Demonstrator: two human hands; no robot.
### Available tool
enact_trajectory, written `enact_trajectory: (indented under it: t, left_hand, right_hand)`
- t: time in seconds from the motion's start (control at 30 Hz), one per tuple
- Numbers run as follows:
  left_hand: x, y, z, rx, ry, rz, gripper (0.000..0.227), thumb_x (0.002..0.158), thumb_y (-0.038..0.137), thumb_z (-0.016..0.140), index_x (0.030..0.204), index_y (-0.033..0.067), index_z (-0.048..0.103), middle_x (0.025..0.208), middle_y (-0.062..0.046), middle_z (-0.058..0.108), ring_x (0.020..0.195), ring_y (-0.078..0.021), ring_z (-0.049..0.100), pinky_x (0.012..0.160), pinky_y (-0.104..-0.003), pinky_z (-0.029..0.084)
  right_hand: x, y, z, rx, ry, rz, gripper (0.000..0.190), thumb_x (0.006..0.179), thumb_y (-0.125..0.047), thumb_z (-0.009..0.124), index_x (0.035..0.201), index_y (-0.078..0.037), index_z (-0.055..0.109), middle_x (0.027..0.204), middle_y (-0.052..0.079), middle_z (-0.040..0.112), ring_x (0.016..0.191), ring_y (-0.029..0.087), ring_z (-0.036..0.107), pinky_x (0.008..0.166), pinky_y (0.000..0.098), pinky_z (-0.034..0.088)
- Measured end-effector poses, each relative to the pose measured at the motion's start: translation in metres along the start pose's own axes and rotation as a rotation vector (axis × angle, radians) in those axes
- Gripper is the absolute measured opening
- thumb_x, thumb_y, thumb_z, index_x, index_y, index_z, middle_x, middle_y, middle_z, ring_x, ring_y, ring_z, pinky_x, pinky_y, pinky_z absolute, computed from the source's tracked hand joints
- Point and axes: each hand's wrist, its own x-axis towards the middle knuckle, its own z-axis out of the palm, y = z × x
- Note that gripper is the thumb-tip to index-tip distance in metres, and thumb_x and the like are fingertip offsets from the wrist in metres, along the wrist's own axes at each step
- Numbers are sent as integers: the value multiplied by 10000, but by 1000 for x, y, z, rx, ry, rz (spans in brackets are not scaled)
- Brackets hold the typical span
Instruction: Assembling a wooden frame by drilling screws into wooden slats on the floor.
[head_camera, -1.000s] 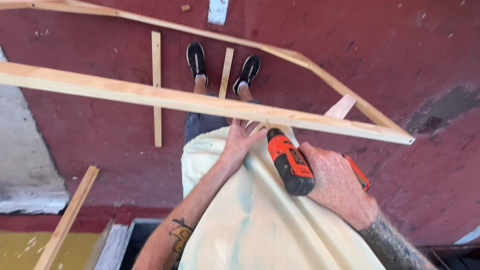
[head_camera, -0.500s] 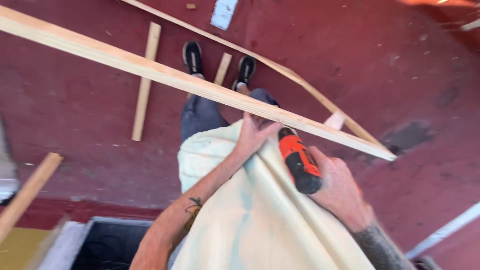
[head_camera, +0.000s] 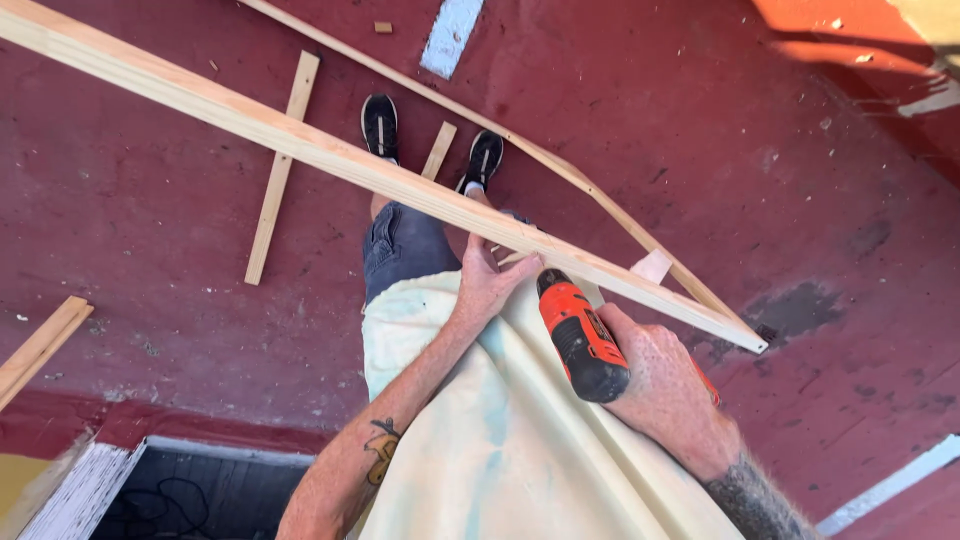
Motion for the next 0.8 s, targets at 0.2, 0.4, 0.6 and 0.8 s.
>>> enact_trajectory:
  t: [0.2,0.4,0.6,0.8]
  left_hand:
    - [-1,-5,-2,-19,16,-28,660,809,6,851,1331,123,464,1352,-81,561,1217,-271,670,995,-394,623]
    - [-1,-10,-5,33,12,20,662,810,-10,849,1332,111,459,1338,-89,581,1204,-269,685,1007,-395,622]
    - [-1,-6,-1,37,9,40,655,814,13,853,1334,99,465,1335,-89,588,1208,-276,689,1013,-388,617]
    - [-1,1,4,52,69,-5,645,782,47,877,1290,103,483,1298,-97,622,1197,-269,695,965,-378,634]
  right_hand:
    - [-1,-3,-9,-32,-72,2,176,799,-300,592,946,-205,571,688,56,725,661,383,639,646,448,472]
    - [2,4,-7,-64,-57,-56,197,796,-307,603,956,-199,562,701,61,727,684,402,651,646,470,471]
    - [0,-3,-13,-85,-80,-20,244,801,-343,604,1018,-236,579,713,61,734,729,408,669,678,466,494]
    - [0,-7,-17,-113,-96,-8,285,809,-351,595,1079,-257,586,766,75,754,779,408,695,701,485,502]
